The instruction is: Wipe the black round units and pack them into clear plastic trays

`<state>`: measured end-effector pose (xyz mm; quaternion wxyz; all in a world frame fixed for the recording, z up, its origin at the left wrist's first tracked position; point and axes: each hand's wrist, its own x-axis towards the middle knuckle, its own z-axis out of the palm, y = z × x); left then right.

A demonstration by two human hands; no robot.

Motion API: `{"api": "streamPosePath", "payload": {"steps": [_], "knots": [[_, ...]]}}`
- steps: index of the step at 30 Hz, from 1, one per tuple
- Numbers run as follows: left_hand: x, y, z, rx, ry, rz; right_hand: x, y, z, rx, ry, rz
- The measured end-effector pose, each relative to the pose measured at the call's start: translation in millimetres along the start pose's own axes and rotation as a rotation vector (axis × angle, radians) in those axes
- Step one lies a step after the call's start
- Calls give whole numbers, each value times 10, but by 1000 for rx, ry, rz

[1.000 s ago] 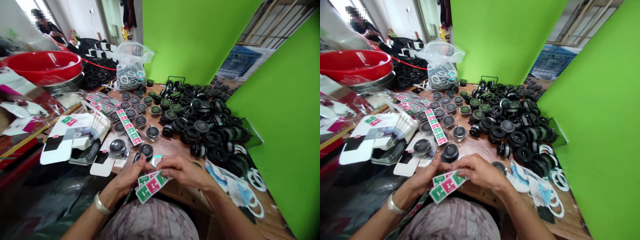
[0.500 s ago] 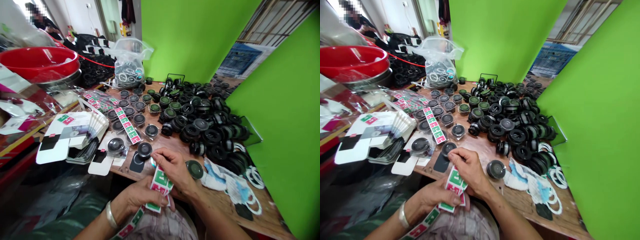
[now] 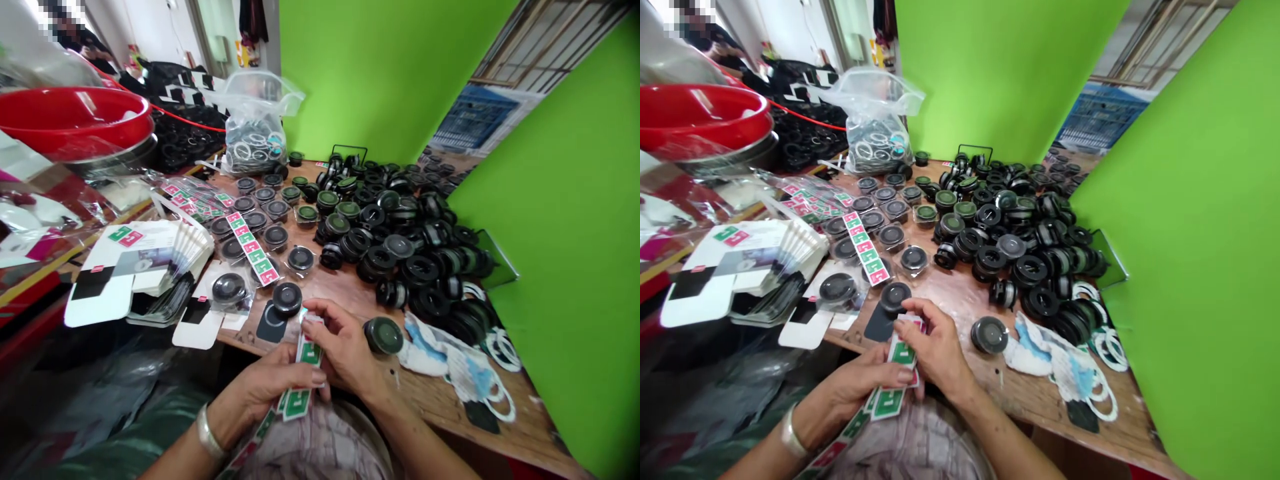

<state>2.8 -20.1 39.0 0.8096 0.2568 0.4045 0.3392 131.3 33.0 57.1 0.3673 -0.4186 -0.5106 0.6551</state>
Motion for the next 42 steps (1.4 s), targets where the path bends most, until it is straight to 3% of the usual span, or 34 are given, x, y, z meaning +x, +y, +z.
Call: {"api": "streamPosePath", "payload": {"steps": [4,9,12,14,16,18,28,31,34,37,40,42], "knots": [[-24,-27,36,-82,27,-20,11,113,58,43,87,-41],[-53,-5,69,-15,91,-111,44,56,-128,-83,-83,-144],[-62,12,50,66,100,-175,44,-152,-305,-511,-255,-440],[-66,28,32,217,60,-183,12,-291,-370,-850,-429,-562],[-72,59,14,405,16,-142,-32,-373,-385,-1097,-578,-563],[-85,106,-11,566,7,-57,-64,-385,-383,-1265,-619,-533],[-162,233,-94,906,25,101,-136,-237,-367,-1423,-492,-532],[-205,226,-145,793,22,125,-163,-181,-421,-1268,-453,-564],[-256,224,-267,482,136,109,-63,-166,-623,-1003,-136,-576],[-246,207,-329,306,293,107,86,-216,-713,-1165,136,-472],[-167,168,-253,288,282,107,92,-258,-492,-1412,90,-409],[-110,137,-170,345,243,134,4,-229,-263,-1301,-29,-430]]}}
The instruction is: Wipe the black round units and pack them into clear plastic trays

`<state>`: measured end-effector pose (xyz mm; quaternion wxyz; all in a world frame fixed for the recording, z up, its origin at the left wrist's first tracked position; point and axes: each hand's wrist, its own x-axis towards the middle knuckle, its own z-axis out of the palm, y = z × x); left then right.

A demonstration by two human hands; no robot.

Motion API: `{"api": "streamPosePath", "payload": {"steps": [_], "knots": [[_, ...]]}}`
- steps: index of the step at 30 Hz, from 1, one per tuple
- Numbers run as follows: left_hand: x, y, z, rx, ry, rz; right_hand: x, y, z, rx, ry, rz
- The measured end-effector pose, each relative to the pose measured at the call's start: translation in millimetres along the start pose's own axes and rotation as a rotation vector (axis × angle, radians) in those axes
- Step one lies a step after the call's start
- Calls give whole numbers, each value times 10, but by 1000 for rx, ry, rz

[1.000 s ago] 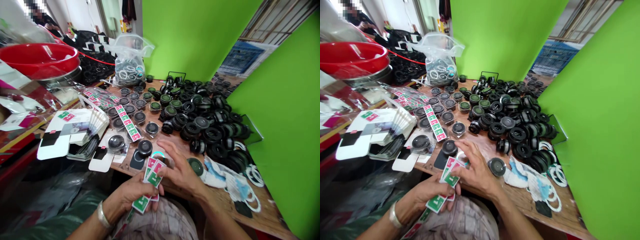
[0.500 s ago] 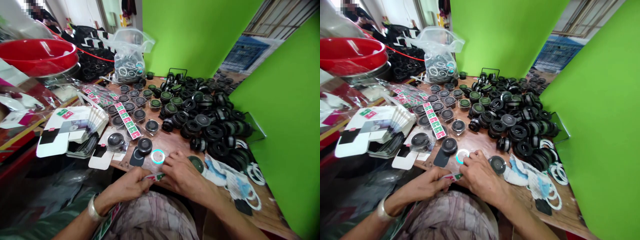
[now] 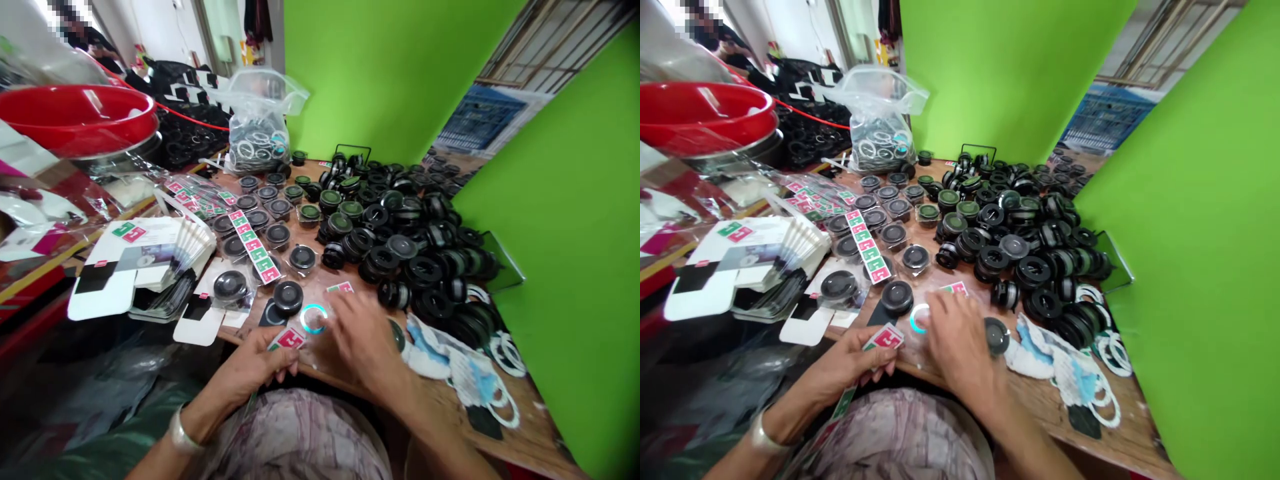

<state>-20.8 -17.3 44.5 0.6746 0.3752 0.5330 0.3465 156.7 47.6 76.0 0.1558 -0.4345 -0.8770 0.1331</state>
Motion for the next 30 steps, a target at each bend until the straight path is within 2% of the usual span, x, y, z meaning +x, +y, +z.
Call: {"api": "streamPosePath", "payload": {"steps": [3,5,7,9,11,12,15,17,19,21,24,27,28,30], "knots": [[19,-22,74,55,-63,50,-91,-175,131,335,-71,-60],[13,-47,38,9,-44,25,-109,-89,155,427,-61,-3],[0,-65,-34,-120,26,-22,-77,83,112,337,18,76],[-14,-65,-82,-240,78,-41,-24,198,52,124,133,137],[-26,-49,-67,-253,83,-16,6,164,43,32,190,113],[-31,-39,-38,-222,70,0,5,95,68,80,158,70],[-58,-16,59,-149,12,17,-46,-148,214,423,-10,-36],[-91,-19,68,-151,-19,4,-80,-194,275,612,-51,40],[-127,-36,19,-143,-39,-32,-89,-113,252,689,-38,162],[-152,-53,-50,-94,-49,-88,-78,21,163,665,-53,207],[-153,-49,-110,40,-60,-157,-67,136,25,527,-129,76],[-142,-14,-116,139,-60,-118,-72,152,-5,389,-230,-38],[-144,-5,-119,140,-52,-99,-73,170,4,387,-233,-26],[-154,-2,-138,99,-11,-80,-64,248,23,435,-114,93]]}}
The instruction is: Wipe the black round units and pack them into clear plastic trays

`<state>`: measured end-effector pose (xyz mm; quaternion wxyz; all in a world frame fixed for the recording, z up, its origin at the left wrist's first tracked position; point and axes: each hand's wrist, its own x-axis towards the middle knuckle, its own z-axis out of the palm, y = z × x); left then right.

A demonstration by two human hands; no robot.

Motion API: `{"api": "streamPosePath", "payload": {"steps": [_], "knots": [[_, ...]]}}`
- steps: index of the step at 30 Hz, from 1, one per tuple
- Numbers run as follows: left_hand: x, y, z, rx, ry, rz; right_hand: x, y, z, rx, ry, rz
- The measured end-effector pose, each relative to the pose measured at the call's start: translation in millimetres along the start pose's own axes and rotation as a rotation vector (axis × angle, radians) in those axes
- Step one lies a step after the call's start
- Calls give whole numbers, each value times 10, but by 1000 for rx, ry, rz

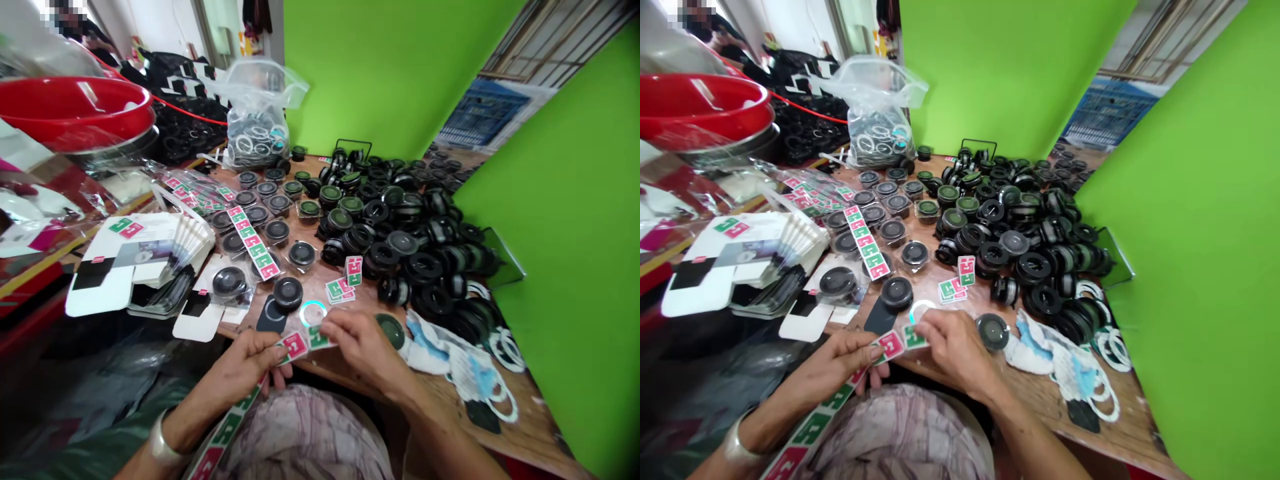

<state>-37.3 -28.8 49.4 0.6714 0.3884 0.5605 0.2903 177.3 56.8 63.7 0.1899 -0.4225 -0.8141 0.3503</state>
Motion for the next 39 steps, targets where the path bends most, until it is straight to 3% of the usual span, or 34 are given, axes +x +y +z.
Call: {"api": "streamPosePath", "payload": {"steps": [3,5,8,10,12,15,17,21,24,26,28,30,32,34,39], "knots": [[4,-23,-18,-108,85,-8,48,96,-54,-116,304,124],[41,-26,12,-121,84,-7,63,50,-42,-358,344,95],[130,13,109,-48,27,19,25,-143,100,-452,224,-55],[177,48,154,3,-12,42,-16,-223,203,-278,116,-111],[191,69,151,46,-42,39,-44,-200,232,-117,106,-64],[158,78,85,130,-48,-46,-61,-68,124,-40,136,56],[123,82,45,199,-53,-92,-65,-15,31,-59,52,26],[70,67,-13,237,-46,-29,-48,22,-48,-172,-75,-48],[53,4,-78,163,48,-62,12,120,-95,-213,172,55],[60,-36,-97,104,80,-101,68,163,-124,-359,365,105],[88,-44,-64,67,58,-91,105,120,-103,-564,422,86],[127,-13,11,78,15,-58,98,0,-12,-638,375,-7],[162,34,81,117,-36,-9,52,-121,117,-491,223,-130],[179,64,107,140,-69,40,-7,-170,215,-261,79,-158],[172,25,37,129,-18,50,-53,-61,178,61,52,31]]}}
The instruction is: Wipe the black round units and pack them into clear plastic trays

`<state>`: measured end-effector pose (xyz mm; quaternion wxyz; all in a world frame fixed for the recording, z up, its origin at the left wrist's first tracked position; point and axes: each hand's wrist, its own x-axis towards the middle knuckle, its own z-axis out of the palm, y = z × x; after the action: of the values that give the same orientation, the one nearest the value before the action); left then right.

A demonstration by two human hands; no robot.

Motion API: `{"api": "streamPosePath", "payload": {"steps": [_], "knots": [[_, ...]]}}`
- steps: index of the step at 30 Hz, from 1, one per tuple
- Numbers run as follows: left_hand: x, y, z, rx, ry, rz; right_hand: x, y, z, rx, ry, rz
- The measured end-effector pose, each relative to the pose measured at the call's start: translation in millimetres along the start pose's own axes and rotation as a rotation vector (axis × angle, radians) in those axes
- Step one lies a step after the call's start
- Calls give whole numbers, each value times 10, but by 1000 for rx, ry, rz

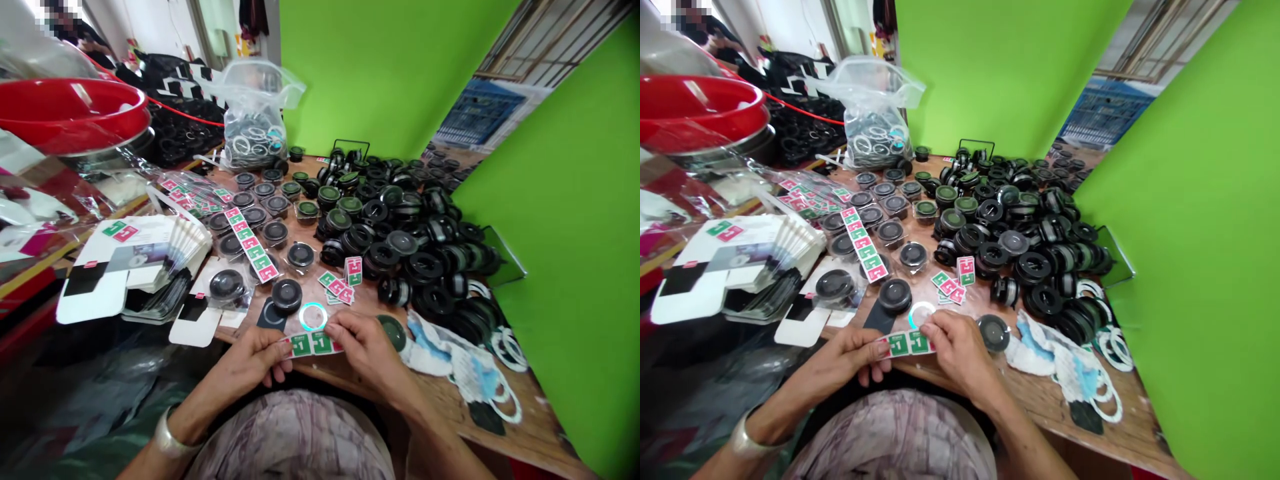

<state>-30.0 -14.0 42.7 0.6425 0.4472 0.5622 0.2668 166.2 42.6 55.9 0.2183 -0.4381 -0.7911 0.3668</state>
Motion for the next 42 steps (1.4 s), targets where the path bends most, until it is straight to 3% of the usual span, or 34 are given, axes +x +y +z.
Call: {"api": "streamPosePath", "payload": {"steps": [3,5,10,12,14,17,20,23,26,29,31,36,38,42], "knots": [[-13,-31,-2,-8,10,-12,34,8,-11,26,-63,-37],[-47,-64,-11,-7,48,10,49,5,7,-5,-24,-75],[-206,-278,-144,-66,324,-11,28,138,-157,21,463,38],[-193,-339,-141,-88,361,-36,33,196,-261,10,571,48],[-94,-337,-46,-111,332,-12,85,219,-314,-119,473,17],[138,-263,187,-185,261,61,240,198,-301,-501,204,52],[286,-249,326,-232,265,119,346,151,-217,-780,62,88],[257,-344,298,-271,272,139,269,114,-6,-820,6,-9],[125,-442,223,-242,274,128,36,129,348,-720,56,-142],[11,-482,208,-105,246,149,-213,231,670,-621,158,-256],[-13,-488,232,43,284,214,-319,324,772,-622,236,-319],[157,-435,324,649,485,537,-382,442,679,-719,309,-343],[281,-366,361,887,459,536,-396,438,629,-703,318,-354],[464,-213,426,1186,322,389,-440,416,626,-677,313,-350]]}}
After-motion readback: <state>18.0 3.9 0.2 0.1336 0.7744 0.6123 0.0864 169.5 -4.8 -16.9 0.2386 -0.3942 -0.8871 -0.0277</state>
